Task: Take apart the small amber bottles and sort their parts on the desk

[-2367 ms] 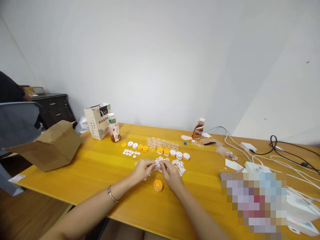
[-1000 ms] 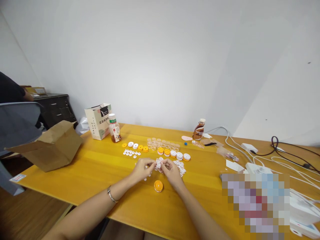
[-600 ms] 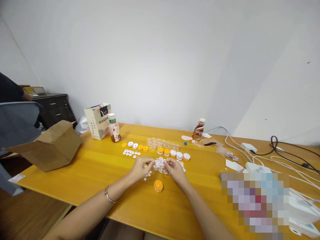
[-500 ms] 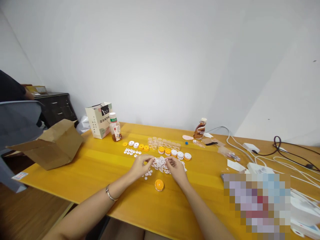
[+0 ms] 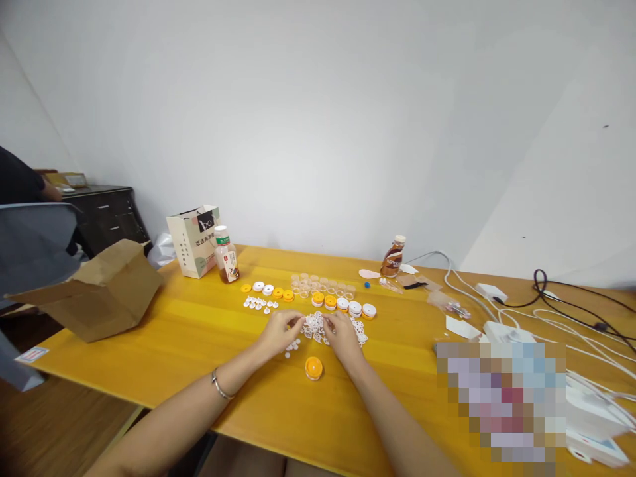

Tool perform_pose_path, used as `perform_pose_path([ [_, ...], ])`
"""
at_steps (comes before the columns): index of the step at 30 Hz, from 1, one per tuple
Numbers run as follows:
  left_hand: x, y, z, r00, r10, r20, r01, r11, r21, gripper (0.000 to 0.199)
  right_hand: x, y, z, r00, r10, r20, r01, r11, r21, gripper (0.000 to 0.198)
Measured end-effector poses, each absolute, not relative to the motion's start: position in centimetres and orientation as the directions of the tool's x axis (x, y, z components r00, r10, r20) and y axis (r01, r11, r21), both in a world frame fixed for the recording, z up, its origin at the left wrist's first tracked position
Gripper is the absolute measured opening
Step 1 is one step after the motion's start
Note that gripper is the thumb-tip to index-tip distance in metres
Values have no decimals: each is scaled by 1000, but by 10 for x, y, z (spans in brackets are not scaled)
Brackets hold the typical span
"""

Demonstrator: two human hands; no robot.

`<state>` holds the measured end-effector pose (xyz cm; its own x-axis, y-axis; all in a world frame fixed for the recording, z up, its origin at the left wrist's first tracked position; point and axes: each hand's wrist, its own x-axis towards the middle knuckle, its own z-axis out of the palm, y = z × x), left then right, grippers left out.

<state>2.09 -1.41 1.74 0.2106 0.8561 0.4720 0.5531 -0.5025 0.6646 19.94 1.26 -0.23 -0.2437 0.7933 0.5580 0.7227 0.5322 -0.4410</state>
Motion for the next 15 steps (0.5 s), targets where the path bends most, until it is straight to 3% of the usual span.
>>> perform_pose_path([
  [5,21,-13,17,200,880,431,537,-467,703,26,199,8,4,-222,798,560,722,520,-455,28],
  [11,21,-17,19,215,889,404,524,-455,720,26,192,-21,19,-277,795,540,560,590,-581,34],
  [15,22,-23,23,234,874,425,521,-482,705,26,187,-36,23,-307,807,505,515,587,-624,27],
])
